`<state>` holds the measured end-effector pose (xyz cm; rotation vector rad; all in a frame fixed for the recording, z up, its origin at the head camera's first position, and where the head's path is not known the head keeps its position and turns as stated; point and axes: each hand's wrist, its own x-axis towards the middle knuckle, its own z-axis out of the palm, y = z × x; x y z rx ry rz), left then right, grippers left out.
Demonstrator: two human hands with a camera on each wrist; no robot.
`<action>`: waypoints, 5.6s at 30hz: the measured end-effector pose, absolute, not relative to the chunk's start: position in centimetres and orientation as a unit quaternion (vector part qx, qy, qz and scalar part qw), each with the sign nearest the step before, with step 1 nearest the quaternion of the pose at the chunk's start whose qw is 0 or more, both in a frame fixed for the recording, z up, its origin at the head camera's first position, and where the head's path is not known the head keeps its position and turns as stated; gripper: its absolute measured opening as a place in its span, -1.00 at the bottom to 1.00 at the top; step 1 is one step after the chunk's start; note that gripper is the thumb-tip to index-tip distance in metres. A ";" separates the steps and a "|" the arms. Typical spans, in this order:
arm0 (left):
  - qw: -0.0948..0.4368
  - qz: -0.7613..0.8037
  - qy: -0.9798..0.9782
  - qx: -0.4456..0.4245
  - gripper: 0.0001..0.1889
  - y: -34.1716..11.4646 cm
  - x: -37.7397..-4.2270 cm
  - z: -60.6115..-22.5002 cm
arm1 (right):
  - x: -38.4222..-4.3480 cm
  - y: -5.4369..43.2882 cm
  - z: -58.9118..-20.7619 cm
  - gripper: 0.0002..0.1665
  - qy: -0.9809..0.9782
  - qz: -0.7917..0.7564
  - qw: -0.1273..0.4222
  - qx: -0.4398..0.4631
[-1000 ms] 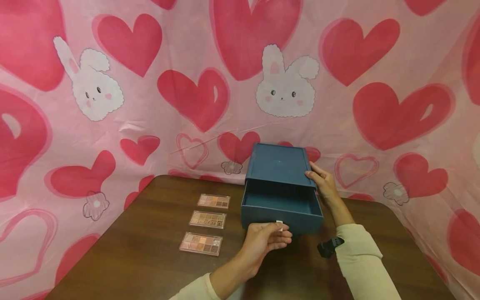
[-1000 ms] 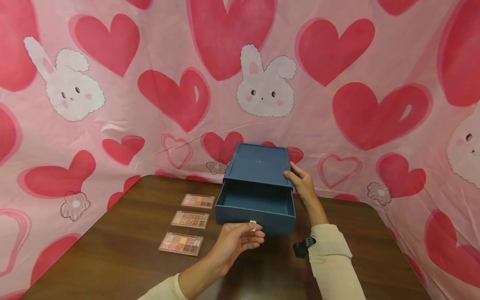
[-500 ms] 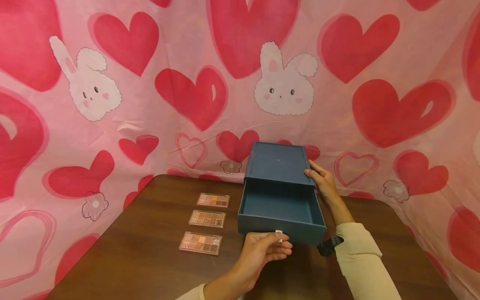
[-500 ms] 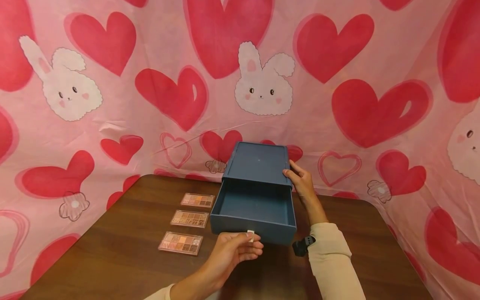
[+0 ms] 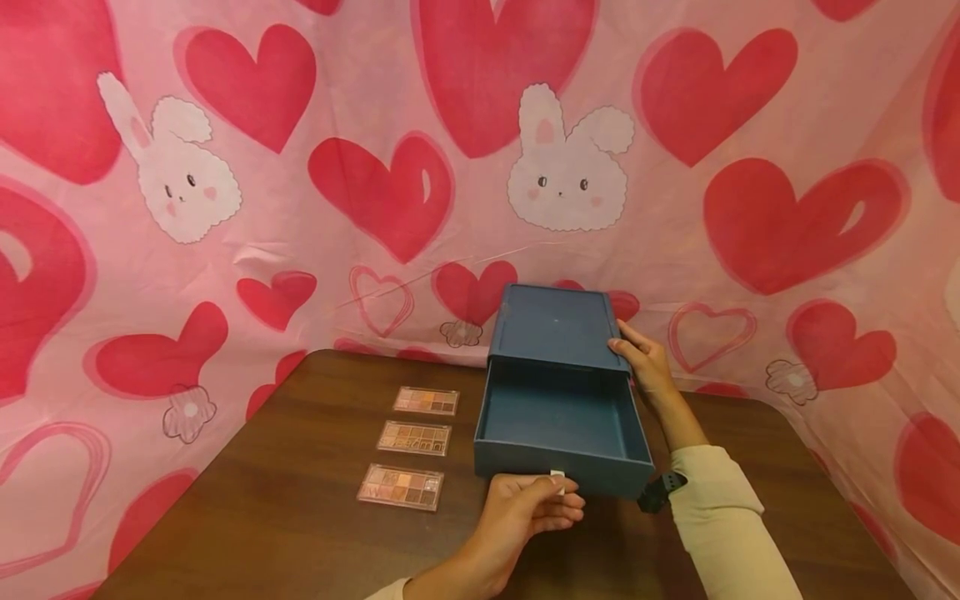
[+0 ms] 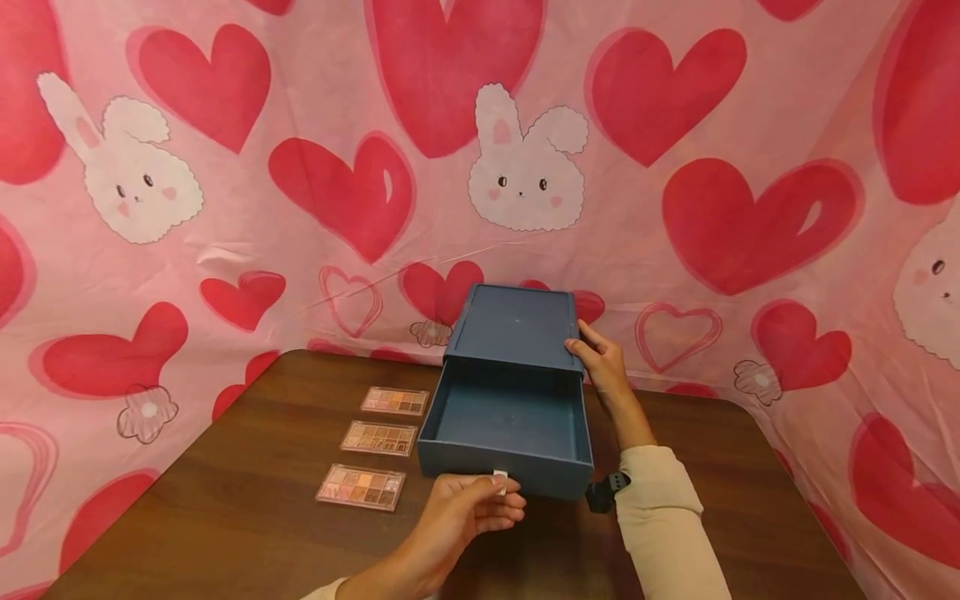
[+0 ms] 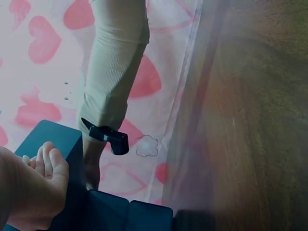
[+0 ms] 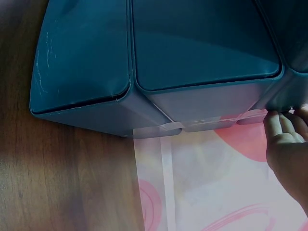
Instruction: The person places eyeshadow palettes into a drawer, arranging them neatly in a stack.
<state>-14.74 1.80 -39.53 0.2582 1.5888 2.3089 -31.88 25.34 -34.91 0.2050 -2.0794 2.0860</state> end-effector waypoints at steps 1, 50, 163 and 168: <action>0.163 0.809 0.557 0.092 -0.59 1.8 -14.7 -39.5 | -31.9 25.3 -34.9 -0.25 -0.701 0.703 0.095 0.069; -0.274 0.572 0.736 0.236 -0.84 -12.7 -25.5 -34.9 | -31.9 25.5 -35.1 -0.24 -0.707 0.698 0.091 0.060; -0.038 0.476 0.848 0.230 -0.44 -21.7 -35.3 -36.5 | -31.0 24.6 -36.6 -0.24 -0.712 0.693 0.105 0.037; -0.070 0.486 0.833 0.255 -0.46 -21.3 -35.0 -34.4 | -32.1 24.4 -35.7 -0.23 -0.711 0.693 0.109 0.049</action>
